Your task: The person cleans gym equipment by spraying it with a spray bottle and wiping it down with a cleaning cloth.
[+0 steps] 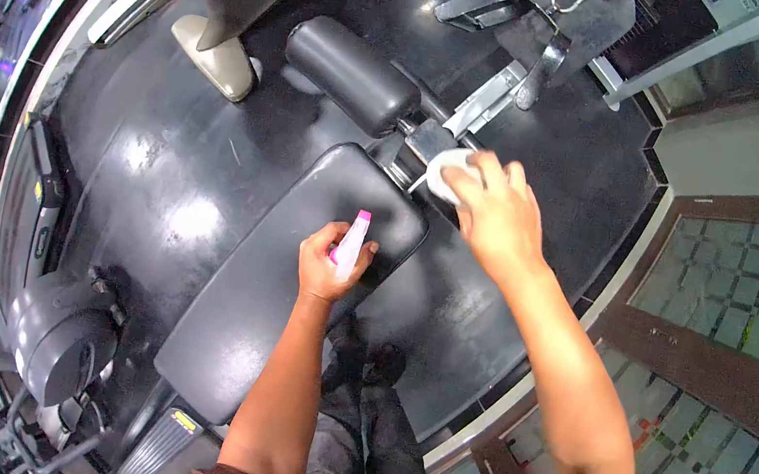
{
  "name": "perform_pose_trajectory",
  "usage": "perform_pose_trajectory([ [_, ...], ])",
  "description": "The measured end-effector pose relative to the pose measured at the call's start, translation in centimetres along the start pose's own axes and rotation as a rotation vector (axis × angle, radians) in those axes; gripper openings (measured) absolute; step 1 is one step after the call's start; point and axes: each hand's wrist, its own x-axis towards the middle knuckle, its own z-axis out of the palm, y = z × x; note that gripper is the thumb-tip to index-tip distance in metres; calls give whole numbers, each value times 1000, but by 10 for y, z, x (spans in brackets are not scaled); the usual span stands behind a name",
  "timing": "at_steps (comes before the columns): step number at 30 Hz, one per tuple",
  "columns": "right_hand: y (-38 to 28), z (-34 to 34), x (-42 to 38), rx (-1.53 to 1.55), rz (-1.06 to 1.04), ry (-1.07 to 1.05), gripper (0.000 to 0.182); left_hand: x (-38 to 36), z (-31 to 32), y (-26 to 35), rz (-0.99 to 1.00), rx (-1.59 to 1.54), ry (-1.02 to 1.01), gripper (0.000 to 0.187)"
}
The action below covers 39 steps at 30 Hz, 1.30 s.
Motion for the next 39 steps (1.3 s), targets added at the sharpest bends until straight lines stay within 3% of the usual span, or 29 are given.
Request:
perform_pose_trajectory([
  [5, 32, -39, -97, -123, -18, -264, 45, 0, -5, -3, -18, -72, 31, 32],
  [8, 28, -58, -99, 14, 79, -322, 44, 0, -3, -4, -24, -81, 22, 33],
  [13, -2, -33, -21, 154, -7, 110, 42, -3, -6, -6, -12, -26, 3, 34],
  [17, -9, 1, -4, 85, 64, 49, 34, -4, -1, -2, 12, -41, 2, 33],
  [22, 18, -26, -90, -16, 157, -88, 38, -6, -2, -7, 21, -50, 21, 30],
  [26, 13, -54, -90, 77, 351, -173, 38, -5, -5, -1, -1, -68, 14, 29],
  [29, -6, -54, -38, 113, 173, 117, 35, -8, -4, 1, -8, -52, 0, 29],
  [31, -8, -35, -5, 156, 148, 188, 35, -8, -4, -1, -1, -66, -7, 29],
  [34, 1, -6, 2, 147, 206, 122, 36, -9, -2, 0, 16, -71, 4, 29],
  [39, 27, -13, -74, 48, 256, 137, 40, -7, -5, -3, 16, -119, 5, 31],
])
